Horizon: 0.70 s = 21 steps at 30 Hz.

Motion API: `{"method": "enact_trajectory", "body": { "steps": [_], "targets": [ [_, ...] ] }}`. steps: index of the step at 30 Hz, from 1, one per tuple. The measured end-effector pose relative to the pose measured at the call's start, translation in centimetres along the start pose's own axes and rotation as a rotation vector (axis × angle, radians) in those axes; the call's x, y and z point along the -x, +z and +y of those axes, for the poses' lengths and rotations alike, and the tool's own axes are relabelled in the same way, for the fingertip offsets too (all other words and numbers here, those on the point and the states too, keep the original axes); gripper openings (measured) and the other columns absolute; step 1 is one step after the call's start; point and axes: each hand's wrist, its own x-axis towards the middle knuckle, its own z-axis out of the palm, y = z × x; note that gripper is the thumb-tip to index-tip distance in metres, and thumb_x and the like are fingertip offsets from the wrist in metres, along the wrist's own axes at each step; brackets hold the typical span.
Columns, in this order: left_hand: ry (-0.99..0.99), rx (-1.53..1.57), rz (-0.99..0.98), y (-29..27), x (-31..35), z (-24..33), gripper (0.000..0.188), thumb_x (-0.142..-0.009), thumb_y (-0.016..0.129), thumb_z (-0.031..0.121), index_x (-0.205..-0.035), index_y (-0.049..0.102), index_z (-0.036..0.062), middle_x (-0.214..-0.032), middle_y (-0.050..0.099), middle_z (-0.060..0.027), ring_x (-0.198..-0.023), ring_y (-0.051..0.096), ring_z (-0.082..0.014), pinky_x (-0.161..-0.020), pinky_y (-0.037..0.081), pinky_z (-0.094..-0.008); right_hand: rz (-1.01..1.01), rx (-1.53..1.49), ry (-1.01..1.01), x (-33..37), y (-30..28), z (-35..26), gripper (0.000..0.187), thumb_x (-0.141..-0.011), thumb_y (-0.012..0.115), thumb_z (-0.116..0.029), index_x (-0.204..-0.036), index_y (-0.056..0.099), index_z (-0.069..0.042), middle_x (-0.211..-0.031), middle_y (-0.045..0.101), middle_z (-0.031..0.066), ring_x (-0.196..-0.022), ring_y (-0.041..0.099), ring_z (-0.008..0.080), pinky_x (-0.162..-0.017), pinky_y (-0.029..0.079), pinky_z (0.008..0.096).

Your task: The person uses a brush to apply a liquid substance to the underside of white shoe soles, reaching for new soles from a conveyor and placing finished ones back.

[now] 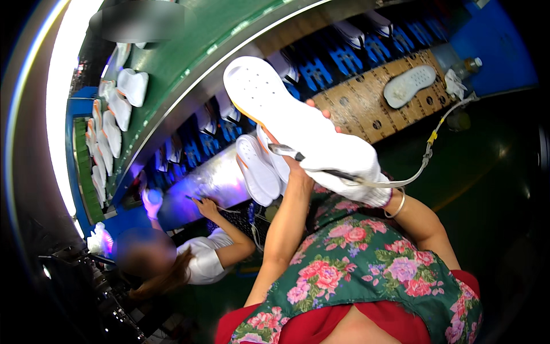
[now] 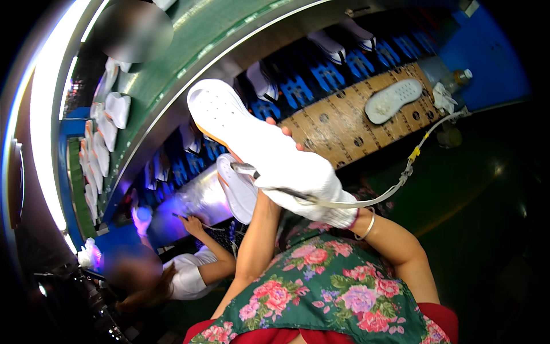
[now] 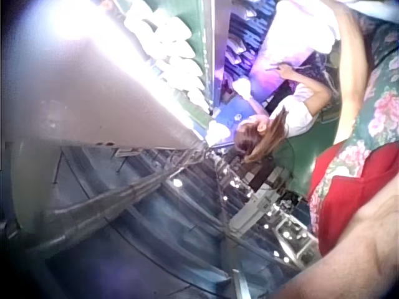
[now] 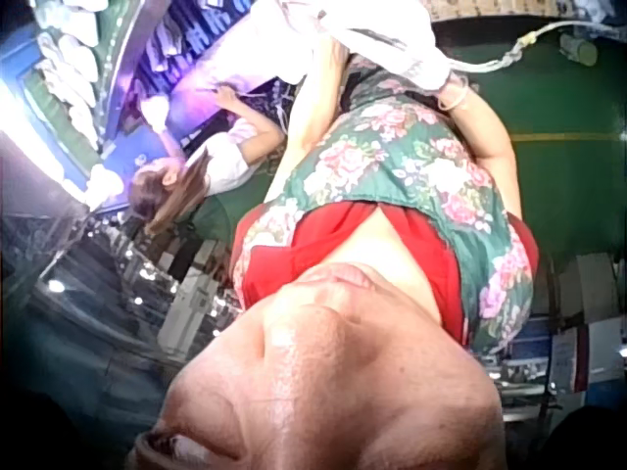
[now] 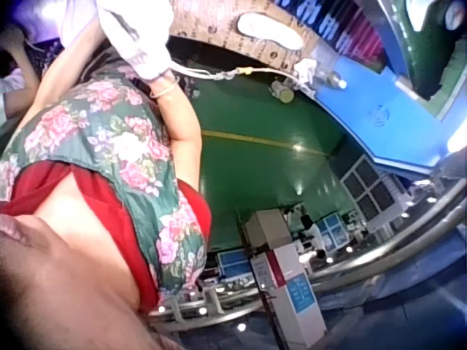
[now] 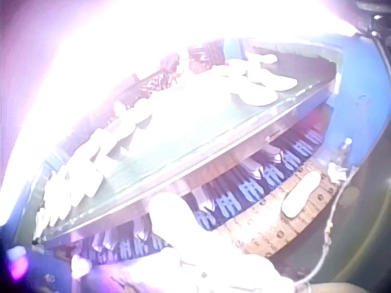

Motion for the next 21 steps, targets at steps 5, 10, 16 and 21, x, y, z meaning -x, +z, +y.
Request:
{"method": "enact_trajectory", "body": {
  "steps": [5, 10, 16, 21],
  "targets": [
    [-0.05, -0.033, 0.041, 0.4, -0.3, 2.3, 0.103, -0.073, 0.054, 0.087, -0.139, 0.047, 0.009, -0.123, 0.058, -0.0256, -0.106, 0.059, -0.0488, -0.088, 0.051, -0.0629, -0.036, 0.357, -0.176, 0.0, 0.4, 1.5, 0.029, -0.082, 0.074, -0.005, -0.111, 0.075, -0.01, -0.105, 0.074, 0.0082, -0.096, 0.071, 0.0263, -0.086, 0.054, 0.0364],
    [-0.098, -0.059, 0.003, 0.3, 0.1, 5.0, 0.107, -0.073, 0.056, 0.086, -0.139, 0.046, 0.0031, -0.124, 0.056, -0.0284, -0.104, 0.057, -0.0499, -0.084, 0.051, -0.0606, -0.123, 0.057, -0.177, -1.1, 0.2, 0.9, 0.023, -0.079, 0.078, -0.01, -0.102, 0.076, -0.013, -0.097, 0.074, 0.0055, -0.086, 0.071, 0.0246, -0.075, 0.055, 0.0351],
    [0.066, -0.14, 0.099, 2.5, -0.4, 4.9, 0.102, -0.079, 0.057, 0.079, -0.147, 0.036, 0.0055, -0.134, 0.05, -0.0263, -0.109, 0.054, -0.0477, -0.085, 0.051, -0.0618, -0.07, 0.294, -0.304, 0.3, 0.8, 2.4, 0.026, -0.08, 0.075, -0.012, -0.106, 0.076, -0.017, -0.107, 0.074, 0.005, -0.088, 0.071, 0.0231, -0.073, 0.054, 0.0359],
    [-0.107, -0.182, 0.032, 1.4, -0.5, 6.5, 0.105, -0.076, 0.063, 0.077, -0.149, 0.033, 0.0076, -0.132, 0.051, -0.024, -0.106, 0.052, -0.0477, -0.082, 0.051, -0.0599, -0.108, -0.184, -0.11, -0.8, -0.5, 1.6, 0.019, -0.076, 0.079, -0.011, -0.095, 0.077, -0.012, -0.089, 0.074, 0.0054, -0.079, 0.071, 0.0228, -0.069, 0.054, 0.0339]
  ]
}}
